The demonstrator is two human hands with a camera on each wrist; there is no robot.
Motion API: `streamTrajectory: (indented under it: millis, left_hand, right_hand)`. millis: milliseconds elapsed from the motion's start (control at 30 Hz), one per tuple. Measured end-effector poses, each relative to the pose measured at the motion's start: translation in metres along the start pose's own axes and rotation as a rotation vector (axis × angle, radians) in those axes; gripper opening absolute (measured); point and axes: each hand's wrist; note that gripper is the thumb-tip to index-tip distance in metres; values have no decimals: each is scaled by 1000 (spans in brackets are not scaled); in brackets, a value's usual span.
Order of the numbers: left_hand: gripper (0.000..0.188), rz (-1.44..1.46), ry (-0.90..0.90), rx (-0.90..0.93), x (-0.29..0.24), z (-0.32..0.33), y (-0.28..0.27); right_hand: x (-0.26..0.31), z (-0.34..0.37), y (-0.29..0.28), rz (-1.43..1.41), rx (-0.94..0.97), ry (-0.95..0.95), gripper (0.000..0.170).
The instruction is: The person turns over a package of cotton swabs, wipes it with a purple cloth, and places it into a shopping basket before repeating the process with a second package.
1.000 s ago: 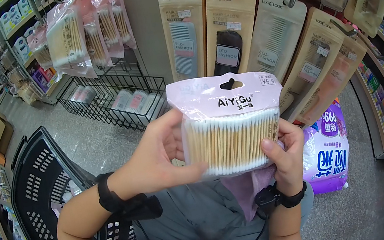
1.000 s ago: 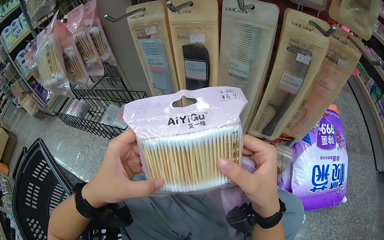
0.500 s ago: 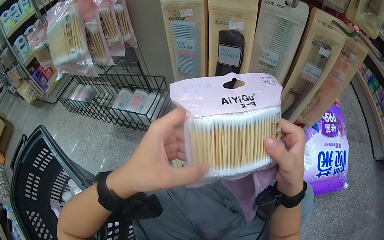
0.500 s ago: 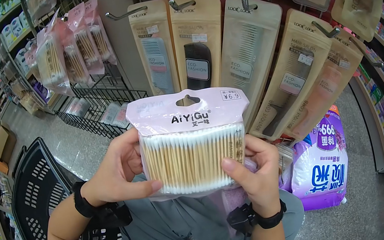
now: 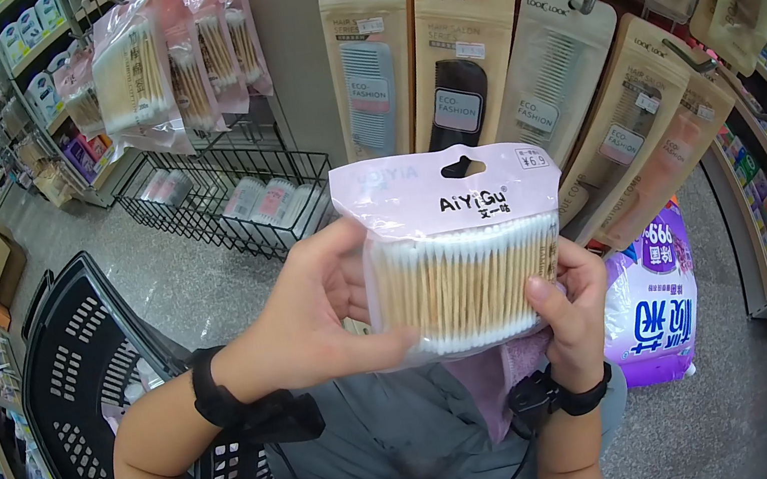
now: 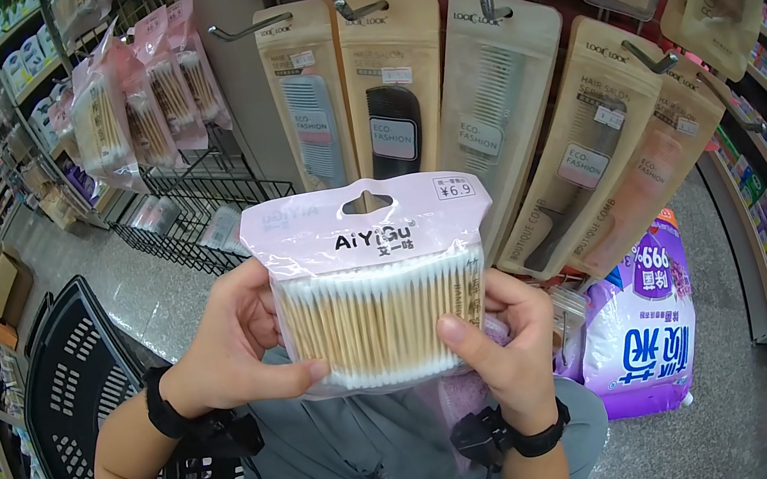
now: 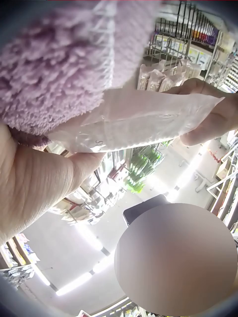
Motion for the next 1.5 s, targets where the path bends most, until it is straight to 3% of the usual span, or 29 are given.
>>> streamTrajectory:
  millis: [133,233,333,633,833,933,1033,1233,1333,1500]
  left_hand:
    - [58,12,-15,-9,-1,1,1]
    - [68,13,-82,-13,-4,2,0]
    - [59,-12,30,-19,0,2,1]
    - [59,-89,85,-23,0,2,1]
    - [59,-14,4,50,0,1,-5]
    - [76,32,-106,73,-2,0,-6]
    - [62,15,-2,62,2,-1,-3]
    - [63,-78,33,25,4,0,-3]
    - [71,-106,-42,24,-1,1,-4]
    - [66,-124,48,3,2,1,-3]
  right_hand:
    - [0,0,0,0,-6,-5,32]
    - [-1,0,0,0,-7,-11,33]
    - [-1,0,0,-4,4,-16,35]
    - [-2,-1,-4,-117,76,64,41]
    - [-1,1,0,-159,42,95,43]
    - [0,0,1,-128,9,59,42]
    - [-1,-1,1,-115,-8,36,40]
    - [-2,1,3,-65,-4,47,40]
    - [-1,1,4,-48,6,35,39]
    - [-1,1,3,7,23,-35,39]
Point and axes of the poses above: each hand's wrist, its own z-axis away from the middle knuckle, its own y-axis out of the palm, x = y × z, and after that the axes turned 8 degrees about -x, right-handed
